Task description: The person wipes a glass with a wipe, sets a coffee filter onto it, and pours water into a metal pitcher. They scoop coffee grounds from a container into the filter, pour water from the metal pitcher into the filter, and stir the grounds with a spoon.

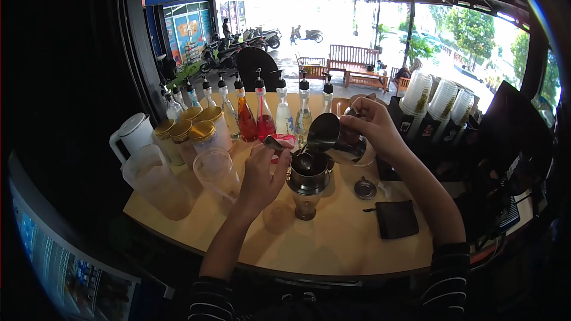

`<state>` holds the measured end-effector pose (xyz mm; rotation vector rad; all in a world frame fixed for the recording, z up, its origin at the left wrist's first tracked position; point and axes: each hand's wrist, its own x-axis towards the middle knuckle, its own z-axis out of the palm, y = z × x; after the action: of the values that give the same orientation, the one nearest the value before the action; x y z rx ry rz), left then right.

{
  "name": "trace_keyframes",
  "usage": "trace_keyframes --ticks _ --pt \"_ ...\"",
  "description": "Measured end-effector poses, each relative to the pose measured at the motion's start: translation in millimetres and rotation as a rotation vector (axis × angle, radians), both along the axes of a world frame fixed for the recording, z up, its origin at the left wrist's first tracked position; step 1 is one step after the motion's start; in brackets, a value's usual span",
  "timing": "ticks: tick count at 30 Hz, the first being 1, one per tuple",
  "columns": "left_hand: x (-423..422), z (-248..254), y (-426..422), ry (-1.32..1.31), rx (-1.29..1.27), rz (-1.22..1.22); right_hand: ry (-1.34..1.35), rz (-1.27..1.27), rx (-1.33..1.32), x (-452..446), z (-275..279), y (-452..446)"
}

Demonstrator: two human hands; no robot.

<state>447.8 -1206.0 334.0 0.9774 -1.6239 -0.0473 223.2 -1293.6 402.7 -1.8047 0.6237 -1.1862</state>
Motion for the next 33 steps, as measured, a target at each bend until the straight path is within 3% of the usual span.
trace_keyframes --ticks 13,33 --pt "1.0 2.5 2.1 -0.069 -0.028 0.043 0.039 0.008 0.090 3.3 10.3 12.6" --pt "2.6 1.8 -1.0 -0.043 -0.022 0.055 0.099 -0.107 -0.014 -14.7 0.9 2.1"
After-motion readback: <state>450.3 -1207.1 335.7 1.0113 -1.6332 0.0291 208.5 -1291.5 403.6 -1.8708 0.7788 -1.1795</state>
